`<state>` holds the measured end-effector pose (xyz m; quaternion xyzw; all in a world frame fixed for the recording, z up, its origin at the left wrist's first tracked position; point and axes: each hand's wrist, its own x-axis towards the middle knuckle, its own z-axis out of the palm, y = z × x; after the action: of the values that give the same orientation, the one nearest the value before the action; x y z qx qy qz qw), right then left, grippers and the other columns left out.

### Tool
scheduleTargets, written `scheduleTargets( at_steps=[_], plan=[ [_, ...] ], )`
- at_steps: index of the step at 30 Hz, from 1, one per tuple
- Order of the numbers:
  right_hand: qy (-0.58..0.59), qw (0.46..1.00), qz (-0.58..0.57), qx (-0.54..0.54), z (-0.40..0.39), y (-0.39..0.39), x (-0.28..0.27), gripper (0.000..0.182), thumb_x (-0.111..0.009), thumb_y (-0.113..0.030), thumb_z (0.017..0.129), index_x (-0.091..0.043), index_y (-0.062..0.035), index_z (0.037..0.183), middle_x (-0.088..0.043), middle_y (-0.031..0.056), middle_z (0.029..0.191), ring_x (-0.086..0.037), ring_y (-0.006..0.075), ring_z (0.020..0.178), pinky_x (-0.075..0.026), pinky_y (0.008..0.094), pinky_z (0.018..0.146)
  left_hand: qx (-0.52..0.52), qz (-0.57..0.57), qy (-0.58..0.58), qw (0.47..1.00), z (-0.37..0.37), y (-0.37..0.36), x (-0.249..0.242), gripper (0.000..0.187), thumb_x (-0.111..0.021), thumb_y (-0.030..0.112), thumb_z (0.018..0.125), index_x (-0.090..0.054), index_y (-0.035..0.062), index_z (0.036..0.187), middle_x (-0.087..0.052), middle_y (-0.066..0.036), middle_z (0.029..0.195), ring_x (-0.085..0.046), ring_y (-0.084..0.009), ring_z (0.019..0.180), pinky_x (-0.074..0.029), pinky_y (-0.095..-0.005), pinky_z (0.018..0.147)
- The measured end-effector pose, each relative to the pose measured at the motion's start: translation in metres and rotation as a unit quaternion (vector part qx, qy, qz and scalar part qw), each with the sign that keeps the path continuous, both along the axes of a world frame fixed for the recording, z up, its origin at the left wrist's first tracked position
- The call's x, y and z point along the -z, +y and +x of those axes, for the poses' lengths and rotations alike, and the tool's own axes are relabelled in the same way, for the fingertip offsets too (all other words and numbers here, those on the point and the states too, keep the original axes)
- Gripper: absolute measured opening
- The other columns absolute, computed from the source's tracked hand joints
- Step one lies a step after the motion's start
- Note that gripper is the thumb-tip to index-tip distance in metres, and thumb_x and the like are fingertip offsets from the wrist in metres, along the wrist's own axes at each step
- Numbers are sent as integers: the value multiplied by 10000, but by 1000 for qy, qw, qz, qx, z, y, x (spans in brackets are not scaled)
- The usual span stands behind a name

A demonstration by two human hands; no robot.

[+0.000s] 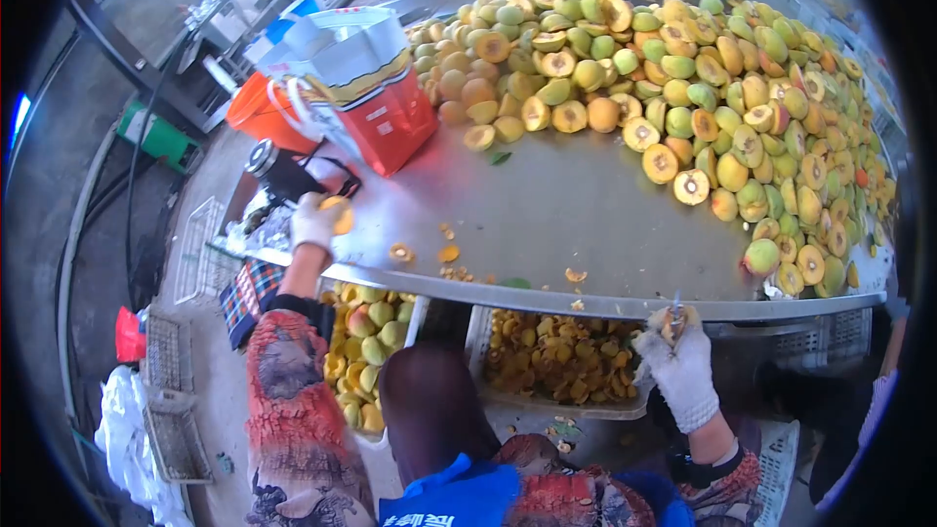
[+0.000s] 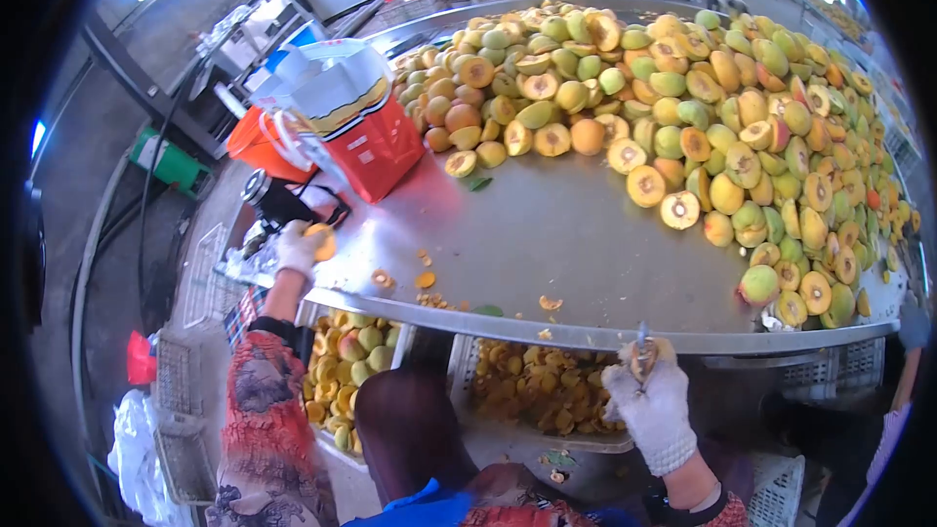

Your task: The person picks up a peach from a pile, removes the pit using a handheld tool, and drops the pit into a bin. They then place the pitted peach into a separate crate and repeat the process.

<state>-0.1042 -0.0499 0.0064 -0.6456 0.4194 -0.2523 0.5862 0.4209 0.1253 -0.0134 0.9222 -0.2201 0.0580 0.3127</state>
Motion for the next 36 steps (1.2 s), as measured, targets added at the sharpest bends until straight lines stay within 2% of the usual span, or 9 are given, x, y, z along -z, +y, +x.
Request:
scheduleTargets(
  at_steps=[4, 6, 10, 12, 18, 20, 24, 26, 36],
  plan=[
    [38, 998, -23, -47, 8, -3, 12, 314, -672, -99, 834, -475, 2, 1057, -603, 87, 744, -620, 128, 544, -525, 279, 499, -47, 95, 10, 994, 35, 23, 10, 350, -744, 294, 741, -639, 46, 964, -674, -183, 901, -668, -304, 847, -513, -390, 751],
    [48, 957, -277, -77, 9, -9, 31, 331, -669, -133, 839, -476, 2, 1070, -606, 94, 741, -621, 130, 542, -529, 280, 508, -22, 190, -8, 981, 55, 43, 39, 341, -675, 323, 793, -638, 85, 1035, -676, -189, 937, -661, -331, 894, -509, -421, 792],
    [36, 998, 34, -41, 20, -1, 6, 321, -662, -136, 839, -478, 12, 1057, -606, 79, 739, -606, 123, 521, -527, 273, 504, -99, 314, -22, 944, 56, 45, 37, 503, -522, 453, 843, -574, 170, 1256, -646, -214, 1094, -628, -366, 1014, -481, -470, 879],
    [30, 997, 51, -39, 25, 0, 3, 300, -658, -112, 834, -482, 21, 1037, -597, 70, 712, -607, 118, 526, -525, 268, 504, -113, 327, -107, 932, 40, 44, 26, 485, -538, 461, 821, -606, 161, 1196, -593, -208, 1199, -569, -380, 1111, -455, -462, 923],
    [56, 997, 26, -43, 30, 7, 1, 251, -642, -26, 798, -481, 21, 984, -568, 67, 650, -604, 141, 509, -507, 287, 484, -133, 180, -155, 962, 26, 38, -9, 389, -630, 362, 794, -640, 64, 1045, -631, -197, 1067, -597, -361, 1016, -461, -444, 863],
    [43, 996, 68, -28, 35, 5, -2, 252, -638, -16, 793, -478, 23, 984, -570, 75, 649, -600, 143, 501, -505, 285, 483, -215, 82, -20, 973, 40, 35, -18, 397, -679, 358, 765, -639, 53, 1016, -657, -201, 1011, -624, -365, 957, -470, -421, 846],
    [17, 996, 73, -41, 49, 10, 3, 224, -609, 7, 795, -471, 24, 970, -581, 88, 663, -601, 155, 496, -501, 290, 470, 17, 2, 52, 998, 58, 25, 1, 438, -656, 344, 784, -617, 109, 1152, -667, -192, 994, -630, -352, 965, -476, -406, 851],
    [31, 996, 64, -50, 60, 16, 6, 255, -618, -13, 781, -455, 0, 977, -542, 70, 666, -565, 153, 455, -477, 279, 424, 3, 200, -12, 980, 62, 13, -5, 444, -610, 354, 823, -588, 184, 1233, -634, -169, 1145, -592, -348, 1081, -461, -410, 916],
    [89, 992, 89, -32, 95, 24, -4, 305, -649, 19, 740, -454, -13, 973, -529, 60, 697, -573, 138, 510, -494, 271, 453, -37, 233, 40, 971, 124, 4, 1, 441, -573, 337, 844, -565, 218, 1268, -594, -147, 1232, -555, -348, 1139, -443, -416, 946]
  ],
)
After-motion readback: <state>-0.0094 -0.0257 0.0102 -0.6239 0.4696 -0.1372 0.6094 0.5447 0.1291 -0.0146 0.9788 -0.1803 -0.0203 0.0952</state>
